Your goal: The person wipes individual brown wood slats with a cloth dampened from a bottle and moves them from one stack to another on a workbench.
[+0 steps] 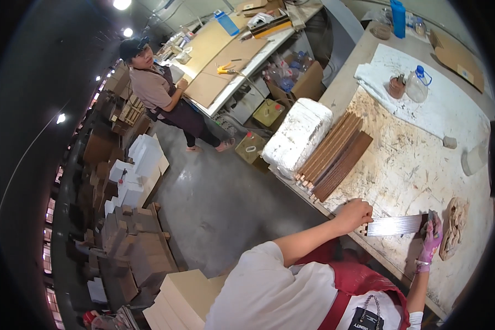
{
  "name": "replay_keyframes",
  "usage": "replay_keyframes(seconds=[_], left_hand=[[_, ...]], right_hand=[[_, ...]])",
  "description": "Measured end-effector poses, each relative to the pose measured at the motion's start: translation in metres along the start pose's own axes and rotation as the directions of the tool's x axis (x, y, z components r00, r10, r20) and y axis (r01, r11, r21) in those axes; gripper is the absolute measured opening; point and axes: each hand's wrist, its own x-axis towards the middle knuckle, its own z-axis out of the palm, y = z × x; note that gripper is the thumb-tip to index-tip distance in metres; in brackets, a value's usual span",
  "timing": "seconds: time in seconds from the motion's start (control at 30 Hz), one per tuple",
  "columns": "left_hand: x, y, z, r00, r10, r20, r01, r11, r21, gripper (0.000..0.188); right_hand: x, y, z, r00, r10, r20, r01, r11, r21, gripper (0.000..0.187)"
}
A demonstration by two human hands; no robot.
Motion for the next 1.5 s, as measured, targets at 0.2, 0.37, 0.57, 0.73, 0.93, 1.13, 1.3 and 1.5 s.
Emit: replay_keyframes(seconds=[0.2, 0.37, 0.57, 0.73, 0.93, 1.13, 1.3, 1.5], left_hand=[[-0.002, 0.0, 0.012, 0.991, -0.079, -0.109, 0.076, 0.997, -0.03, 0.018], [-0.003, -0.003, 0.017, 0.99, -0.115, -0.086, 0.112, 0.993, -0.041, 0.015], [-0.016, -0.001, 0.022, 0.988, -0.151, -0.017, 0.149, 0.987, -0.067, 0.016], [-0.029, 0.0, 0.042, 0.994, -0.083, -0.068, 0.079, 0.995, -0.068, 0.016], [-0.037, 0.02, 0.045, 0.998, -0.001, -0.057, 0.001, 1.0, -0.003, 0.02], [-0.032, 0.039, 0.056, 0.999, 0.003, 0.054, -0.004, 1.0, 0.019, 0.022], [-0.024, 0.043, 0.079, 0.998, 0.035, 0.043, -0.035, 0.999, -0.01, 0.023], [-0.019, 0.046, 0.078, 0.997, 0.004, 0.083, -0.004, 1.0, 0.001, 0.021]], right_hand=[[-0.034, -0.071, 0.041, 0.984, 0.135, 0.114, -0.145, 0.985, 0.088, 0.043], [-0.051, -0.004, 0.056, 0.983, 0.061, 0.172, -0.098, 0.972, 0.216, 0.044], [-0.038, -0.042, 0.07, 0.974, 0.09, 0.206, -0.15, 0.943, 0.296, 0.039], [-0.033, -0.075, 0.079, 0.978, 0.064, 0.198, -0.126, 0.938, 0.323, 0.038], [-0.01, -0.031, 0.078, 0.983, -0.011, 0.186, -0.054, 0.938, 0.341, 0.036], [0.006, -0.043, 0.09, 0.985, -0.055, 0.166, -0.01, 0.93, 0.366, 0.038], [0.01, -0.045, 0.088, 0.964, 0.106, 0.244, -0.214, 0.857, 0.47, 0.037], [0.004, -0.045, 0.077, 0.965, 0.122, 0.232, -0.224, 0.844, 0.488, 0.035]])
